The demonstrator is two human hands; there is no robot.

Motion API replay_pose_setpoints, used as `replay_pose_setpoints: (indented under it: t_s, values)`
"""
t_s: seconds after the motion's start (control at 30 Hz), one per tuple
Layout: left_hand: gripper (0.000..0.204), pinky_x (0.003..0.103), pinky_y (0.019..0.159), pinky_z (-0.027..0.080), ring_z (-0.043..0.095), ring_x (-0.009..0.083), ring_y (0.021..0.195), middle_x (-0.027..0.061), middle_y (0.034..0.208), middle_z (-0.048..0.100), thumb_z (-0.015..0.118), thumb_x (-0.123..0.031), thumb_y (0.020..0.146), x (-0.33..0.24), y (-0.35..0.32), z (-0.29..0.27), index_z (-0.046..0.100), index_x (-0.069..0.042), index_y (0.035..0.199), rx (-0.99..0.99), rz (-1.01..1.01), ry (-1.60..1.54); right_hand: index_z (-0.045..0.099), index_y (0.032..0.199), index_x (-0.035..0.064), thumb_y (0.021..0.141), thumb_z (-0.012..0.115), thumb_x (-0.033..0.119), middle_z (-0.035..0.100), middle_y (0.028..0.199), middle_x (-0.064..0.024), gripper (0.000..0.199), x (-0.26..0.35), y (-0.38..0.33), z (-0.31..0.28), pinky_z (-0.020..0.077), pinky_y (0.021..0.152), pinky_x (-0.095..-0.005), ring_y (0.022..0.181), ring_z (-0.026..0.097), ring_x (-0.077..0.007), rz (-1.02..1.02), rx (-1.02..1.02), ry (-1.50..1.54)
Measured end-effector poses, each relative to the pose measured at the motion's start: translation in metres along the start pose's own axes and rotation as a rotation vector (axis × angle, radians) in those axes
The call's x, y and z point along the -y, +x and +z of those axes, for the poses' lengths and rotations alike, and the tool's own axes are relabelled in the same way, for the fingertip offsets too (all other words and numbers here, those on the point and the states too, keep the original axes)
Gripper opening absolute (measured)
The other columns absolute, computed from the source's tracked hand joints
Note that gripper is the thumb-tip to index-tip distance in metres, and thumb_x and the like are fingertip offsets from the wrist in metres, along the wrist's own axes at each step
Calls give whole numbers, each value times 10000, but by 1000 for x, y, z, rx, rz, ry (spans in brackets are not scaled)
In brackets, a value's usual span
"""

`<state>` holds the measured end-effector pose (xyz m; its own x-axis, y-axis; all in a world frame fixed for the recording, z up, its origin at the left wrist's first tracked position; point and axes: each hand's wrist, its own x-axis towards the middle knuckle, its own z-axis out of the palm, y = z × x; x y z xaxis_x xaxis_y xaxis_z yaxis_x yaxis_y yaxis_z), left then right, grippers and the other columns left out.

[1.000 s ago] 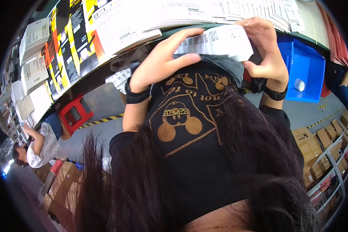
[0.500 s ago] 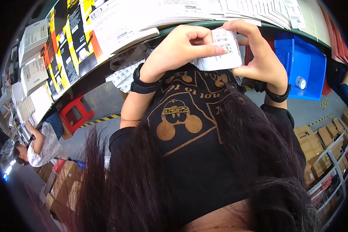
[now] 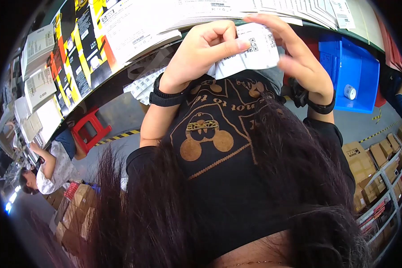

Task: The recorder is applying QR code labels to a stack of manuals or documents at a workbench.

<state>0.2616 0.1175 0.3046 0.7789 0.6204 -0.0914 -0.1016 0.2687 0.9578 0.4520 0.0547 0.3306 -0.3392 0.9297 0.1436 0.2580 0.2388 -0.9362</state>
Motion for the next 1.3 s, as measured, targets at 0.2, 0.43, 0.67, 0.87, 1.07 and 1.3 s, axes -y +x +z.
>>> replay_pose_setpoints:
  t_s: [0.2,0.43,0.67,0.87,1.07,1.3]
  values:
    - [196,153,538,320,401,5,606,-64,650,446,572,-120,832,-4,-1,-4,456,-69,682,79,-45,138,403,1182,30,850,400,170,488,1056,-72,360,-19,-7,9,364,802,-210,963,462,-110,287,-38,370]
    - [193,161,551,340,410,17,606,-52,646,462,580,-150,831,-2,0,-6,477,-45,705,30,-31,376,409,1136,36,877,401,153,491,970,-50,284,-20,-11,15,374,766,-205,892,468,-96,401,-38,329]
    - [169,184,537,351,428,29,604,-20,655,507,591,-182,820,-14,-4,-3,561,-17,808,25,53,721,403,1131,24,893,395,157,492,968,-61,272,-18,-7,25,365,792,-222,900,466,-115,207,-148,-12]
    - [176,188,538,356,454,39,621,-15,658,528,596,-180,813,-15,-3,5,591,-4,824,-42,94,662,411,1124,25,903,374,165,494,981,-76,264,-21,-5,30,348,814,-232,906,456,-126,121,-190,-100]
    - [150,208,526,371,472,75,579,21,631,538,601,-143,793,-14,-4,15,594,6,783,-145,227,729,419,1094,26,905,375,179,489,949,-66,247,-22,-6,30,346,790,-226,882,452,-115,179,-218,-42]
    - [102,324,513,425,535,254,542,78,575,522,608,-132,725,-6,-4,18,581,-47,674,-267,488,975,416,1054,26,905,377,181,489,928,-51,218,-16,-5,36,349,761,-213,842,445,-102,270,-244,107]
